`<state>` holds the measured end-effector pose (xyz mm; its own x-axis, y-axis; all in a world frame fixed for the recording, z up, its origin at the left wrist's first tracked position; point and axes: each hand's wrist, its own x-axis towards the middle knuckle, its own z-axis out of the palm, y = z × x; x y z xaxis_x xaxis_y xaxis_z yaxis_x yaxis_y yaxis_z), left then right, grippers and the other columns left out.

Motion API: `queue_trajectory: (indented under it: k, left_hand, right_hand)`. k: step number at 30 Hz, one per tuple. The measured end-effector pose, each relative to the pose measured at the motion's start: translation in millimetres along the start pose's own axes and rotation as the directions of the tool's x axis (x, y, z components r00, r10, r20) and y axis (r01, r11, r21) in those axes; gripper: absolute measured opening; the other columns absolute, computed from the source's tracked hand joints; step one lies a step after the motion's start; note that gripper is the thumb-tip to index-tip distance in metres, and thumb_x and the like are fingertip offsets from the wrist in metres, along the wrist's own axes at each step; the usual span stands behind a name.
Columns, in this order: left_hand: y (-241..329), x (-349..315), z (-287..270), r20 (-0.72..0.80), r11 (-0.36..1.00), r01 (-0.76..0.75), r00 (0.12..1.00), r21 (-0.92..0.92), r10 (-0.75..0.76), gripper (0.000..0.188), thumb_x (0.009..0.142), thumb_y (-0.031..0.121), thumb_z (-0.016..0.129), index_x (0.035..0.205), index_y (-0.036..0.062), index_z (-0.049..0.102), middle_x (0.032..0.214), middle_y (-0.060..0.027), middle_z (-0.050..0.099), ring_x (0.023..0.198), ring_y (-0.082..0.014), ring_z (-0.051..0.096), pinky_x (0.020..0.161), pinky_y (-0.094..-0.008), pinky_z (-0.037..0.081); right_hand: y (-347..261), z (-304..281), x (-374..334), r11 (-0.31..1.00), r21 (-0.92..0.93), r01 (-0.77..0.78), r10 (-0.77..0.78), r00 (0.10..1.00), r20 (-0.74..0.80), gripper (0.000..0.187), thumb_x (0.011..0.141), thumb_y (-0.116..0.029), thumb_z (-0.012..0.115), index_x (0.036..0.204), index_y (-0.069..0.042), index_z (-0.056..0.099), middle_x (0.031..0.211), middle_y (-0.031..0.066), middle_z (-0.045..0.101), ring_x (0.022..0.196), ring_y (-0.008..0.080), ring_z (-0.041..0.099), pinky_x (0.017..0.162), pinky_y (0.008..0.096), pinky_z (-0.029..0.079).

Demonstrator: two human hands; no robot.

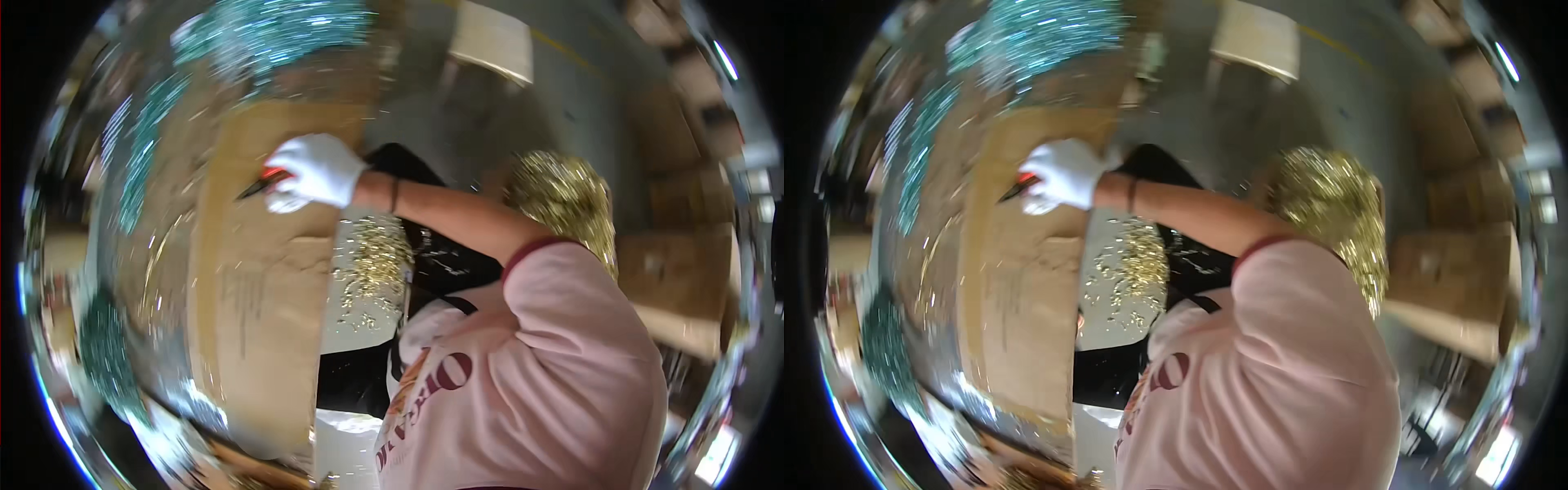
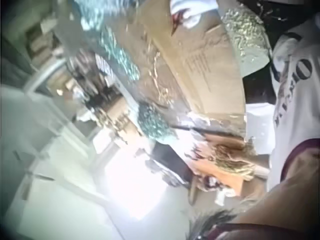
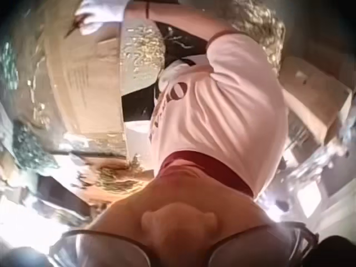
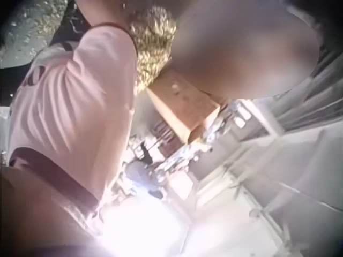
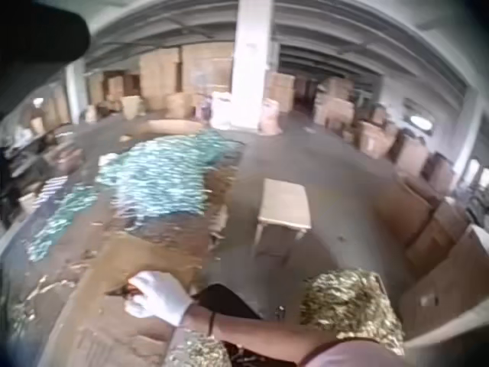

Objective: Cutting long strips of gold tinsel garland into smaller pieces using a pair of pliers/cutters and sorting them.

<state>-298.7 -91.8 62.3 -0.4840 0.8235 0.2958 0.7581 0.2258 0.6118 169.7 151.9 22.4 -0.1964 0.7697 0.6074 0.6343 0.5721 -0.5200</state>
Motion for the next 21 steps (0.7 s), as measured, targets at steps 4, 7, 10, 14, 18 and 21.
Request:
queue_trajectory:
  k: [4,7,10,14,18,21]
  left_hand:
    - [70.4,30.4,43.8,0.296,0.930,-0.368,0.891,0.024,0.345,0.029,0.086,0.012,0.054,0.111,-0.0021,0.053,0.108,-0.0160,0.055,0.093,-0.0268,0.054,0.079,-0.0357,0.047]
    - [114.4,36.2,78.6,0.412,0.817,-0.577,0.740,-0.018,0.532,0.031,0.084,0.013,0.059,0.111,-0.0015,0.053,0.107,-0.0149,0.055,0.089,-0.0252,0.056,0.076,-0.0346,0.049]
    - [180.3,44.2,103.2,0.571,0.673,-0.731,0.504,-0.117,0.647,0.032,0.085,0.009,0.054,0.115,-0.0009,0.051,0.111,-0.0155,0.054,0.097,-0.0271,0.053,0.082,-0.0353,0.044]
    - [297.9,-8.0,174.4,0.741,0.528,-0.765,0.102,-0.368,0.664,0.029,0.089,0.015,0.050,0.113,-0.0009,0.052,0.110,-0.0162,0.055,0.102,-0.0315,0.051,0.086,-0.0382,0.041]
    - [339.2,-55.4,233.0,0.710,0.341,-0.753,-0.228,-0.562,0.666,0.032,0.085,0.011,0.053,0.116,0.0030,0.050,0.111,-0.0151,0.054,0.103,-0.0331,0.051,0.086,-0.0390,0.040]
    - [359.9,-88.3,256.8,0.719,0.315,-0.716,-0.365,-0.623,0.592,0.034,0.082,0.009,0.055,0.115,0.0042,0.050,0.103,-0.0162,0.055,0.094,-0.0357,0.051,0.079,-0.0402,0.041]
  right_hand:
    - [-28.9,-66.5,-66.4,0.984,0.008,-0.178,0.176,0.958,-0.226,0.033,0.070,-0.025,0.068,0.096,-0.008,0.059,0.091,0.0080,0.060,0.078,0.0288,0.059,0.068,0.0384,0.047]
    - [-8.1,-117.1,-161.6,0.931,-0.084,-0.355,0.338,0.926,-0.166,0.047,0.067,-0.031,0.071,0.102,-0.003,0.055,0.096,0.0128,0.058,0.088,0.0302,0.057,0.077,0.0385,0.045]
    - [-16.5,-175.8,-250.2,0.691,-0.224,-0.687,0.692,0.719,-0.070,0.053,0.070,-0.038,0.068,0.107,-0.003,0.054,0.106,0.0155,0.055,0.099,0.0316,0.053,0.085,0.0378,0.043]
    - [-55.1,-240.9,-328.2,0.285,-0.526,-0.801,0.856,0.460,-0.237,0.061,0.076,-0.047,0.060,0.118,-0.004,0.050,0.117,0.0159,0.052,0.107,0.0306,0.051,0.092,0.0373,0.040]
    - [-46.4,-321.1,-423.1,-0.173,-0.236,-0.956,0.694,0.051,-0.718,0.071,0.077,-0.059,0.052,0.123,-0.005,0.045,0.121,0.0197,0.048,0.112,0.0325,0.048,0.094,0.0385,0.039]
    - [-6.9,-353.0,-448.2,-0.322,-0.175,-0.931,0.622,-0.068,-0.780,0.077,0.076,-0.061,0.052,0.126,-0.004,0.042,0.121,0.0209,0.048,0.112,0.0327,0.047,0.094,0.0387,0.039]
